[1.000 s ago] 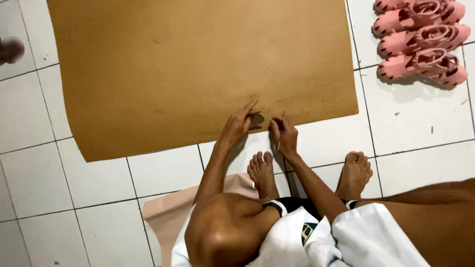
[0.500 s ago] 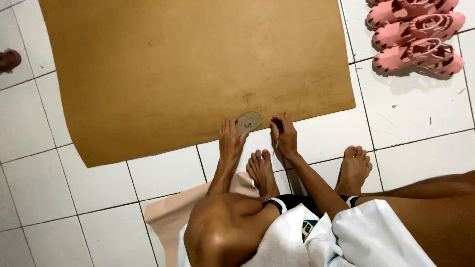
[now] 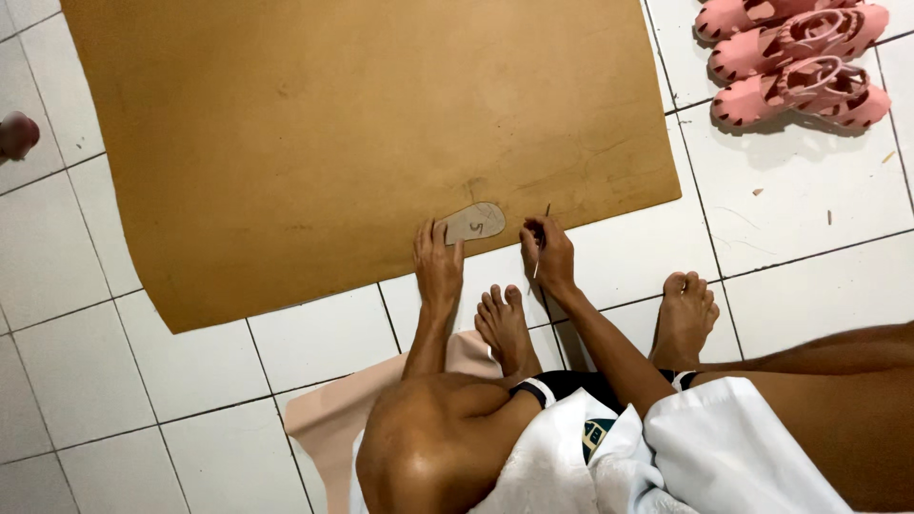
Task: The person sits on the workshop floor and traces around a sandal insole template onto a large cardboard sheet using a pen, repositioning the template to trace additional outlines. The person then uses scissors to cut the cardboard along the marked lines and handles the cut pieces.
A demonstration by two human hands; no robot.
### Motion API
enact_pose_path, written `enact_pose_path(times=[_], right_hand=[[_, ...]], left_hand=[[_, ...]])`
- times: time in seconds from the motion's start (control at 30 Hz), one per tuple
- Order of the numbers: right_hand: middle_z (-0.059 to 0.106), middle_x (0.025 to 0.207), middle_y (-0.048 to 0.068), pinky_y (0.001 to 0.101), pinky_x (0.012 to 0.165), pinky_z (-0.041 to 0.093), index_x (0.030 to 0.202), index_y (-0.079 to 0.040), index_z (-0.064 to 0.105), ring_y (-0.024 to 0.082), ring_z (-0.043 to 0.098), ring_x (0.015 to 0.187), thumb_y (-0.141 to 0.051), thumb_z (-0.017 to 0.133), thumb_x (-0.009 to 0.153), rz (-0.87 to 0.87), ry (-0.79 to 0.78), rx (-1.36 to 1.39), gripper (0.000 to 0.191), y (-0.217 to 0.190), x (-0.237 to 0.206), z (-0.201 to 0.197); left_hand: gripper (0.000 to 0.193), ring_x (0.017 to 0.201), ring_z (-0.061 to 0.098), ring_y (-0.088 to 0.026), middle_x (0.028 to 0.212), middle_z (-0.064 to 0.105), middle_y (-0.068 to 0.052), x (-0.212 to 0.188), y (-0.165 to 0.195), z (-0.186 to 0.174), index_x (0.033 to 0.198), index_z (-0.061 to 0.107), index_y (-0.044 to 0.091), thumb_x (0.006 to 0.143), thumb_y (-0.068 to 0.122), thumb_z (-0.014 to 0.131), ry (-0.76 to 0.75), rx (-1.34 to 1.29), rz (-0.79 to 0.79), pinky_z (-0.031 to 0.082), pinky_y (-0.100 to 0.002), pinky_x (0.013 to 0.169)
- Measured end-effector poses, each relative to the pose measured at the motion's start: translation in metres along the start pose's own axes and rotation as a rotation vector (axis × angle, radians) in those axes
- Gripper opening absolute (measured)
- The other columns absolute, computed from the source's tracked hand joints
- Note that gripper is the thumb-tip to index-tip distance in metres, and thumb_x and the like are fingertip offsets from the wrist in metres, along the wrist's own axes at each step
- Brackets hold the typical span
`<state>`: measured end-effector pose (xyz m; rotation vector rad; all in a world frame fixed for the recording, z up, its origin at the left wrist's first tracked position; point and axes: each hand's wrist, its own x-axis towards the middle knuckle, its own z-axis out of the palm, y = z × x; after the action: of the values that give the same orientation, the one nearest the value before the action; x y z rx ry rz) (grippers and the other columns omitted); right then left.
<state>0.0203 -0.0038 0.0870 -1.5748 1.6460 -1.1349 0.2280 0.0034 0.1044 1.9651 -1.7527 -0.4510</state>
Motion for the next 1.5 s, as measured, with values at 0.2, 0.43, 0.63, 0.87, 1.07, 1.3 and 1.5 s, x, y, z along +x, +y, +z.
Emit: enact_pose_path(times=[0.2, 0.43, 0.63, 0.87, 1.07, 1.3, 1.5], right_hand=[[0.068, 0.091, 0.010, 0.0330, 0.068, 0.054, 0.106, -0.002, 0.062, 0.021, 0.063, 0.074, -0.022, 0.085, 0.087, 0.064, 0.000, -0.073, 0.035, 0.001, 0.007, 0.009], [0.065, 0.093, 0.009, 0.0362, 0.068, 0.053, 0.106, -0.005, 0.061, 0.024, 0.063, 0.081, -0.021, 0.085, 0.085, -0.047, -0.010, -0.184, 0.036, 0.004, 0.006, 0.014], [0.066, 0.091, 0.006, 0.0358, 0.068, 0.052, 0.105, -0.007, 0.061, 0.022, 0.064, 0.078, -0.022, 0.084, 0.092, 0.032, -0.021, -0.171, 0.031, 0.006, 0.008, 0.016], [0.065, 0.092, 0.006, 0.0374, 0.066, 0.051, 0.103, -0.007, 0.060, 0.023, 0.065, 0.079, -0.026, 0.086, 0.087, -0.057, -0.026, -0.254, 0.036, 0.007, 0.011, 0.016], [0.065, 0.091, 0.005, 0.0380, 0.065, 0.051, 0.104, -0.008, 0.061, 0.023, 0.064, 0.078, -0.027, 0.087, 0.087, -0.032, -0.038, -0.279, 0.037, 0.008, 0.012, 0.017], [0.064, 0.091, 0.004, 0.0356, 0.063, 0.050, 0.104, -0.008, 0.060, 0.021, 0.062, 0.076, -0.026, 0.088, 0.085, -0.064, -0.042, -0.272, 0.038, 0.006, 0.012, 0.017], [0.063, 0.091, 0.005, 0.0350, 0.064, 0.050, 0.105, -0.007, 0.060, 0.020, 0.061, 0.076, -0.024, 0.087, 0.088, -0.075, -0.044, -0.258, 0.037, 0.005, 0.012, 0.015]], left_hand=[[0.040, 0.141, 0.045, -0.041, 0.147, 0.053, -0.021, -0.004, 0.002, 0.000, 0.129, 0.061, 0.002, 0.095, 0.020, 0.072, -0.029, 0.013, 0.027, 0.036, -0.051, 0.117], [0.046, 0.142, 0.042, -0.041, 0.150, 0.049, -0.021, -0.031, 0.002, 0.002, 0.138, 0.058, 0.001, 0.096, 0.017, 0.066, -0.026, 0.091, 0.022, 0.037, -0.050, 0.118], [0.053, 0.144, 0.040, -0.041, 0.153, 0.046, -0.023, -0.050, 0.002, 0.006, 0.145, 0.053, 0.002, 0.097, 0.019, 0.064, -0.036, 0.204, 0.100, 0.033, -0.052, 0.120], [0.051, 0.142, 0.041, -0.042, 0.149, 0.048, -0.024, -0.051, -0.001, 0.009, 0.143, 0.054, 0.001, 0.097, 0.020, 0.065, -0.041, 0.177, 0.070, 0.033, -0.052, 0.119], [0.052, 0.141, 0.045, -0.039, 0.149, 0.051, -0.022, -0.052, -0.009, 0.005, 0.145, 0.047, -0.004, 0.098, 0.015, 0.061, -0.006, 0.077, 0.051, 0.034, -0.049, 0.120], [0.051, 0.141, 0.045, -0.038, 0.149, 0.051, -0.022, -0.054, -0.011, -0.001, 0.146, 0.046, -0.004, 0.098, 0.010, 0.060, -0.029, 0.063, 0.061, 0.034, -0.049, 0.120], [0.049, 0.138, 0.047, -0.039, 0.145, 0.052, -0.023, -0.053, -0.009, -0.001, 0.143, 0.051, -0.004, 0.096, 0.007, 0.060, -0.045, 0.074, 0.070, 0.037, -0.050, 0.118]])
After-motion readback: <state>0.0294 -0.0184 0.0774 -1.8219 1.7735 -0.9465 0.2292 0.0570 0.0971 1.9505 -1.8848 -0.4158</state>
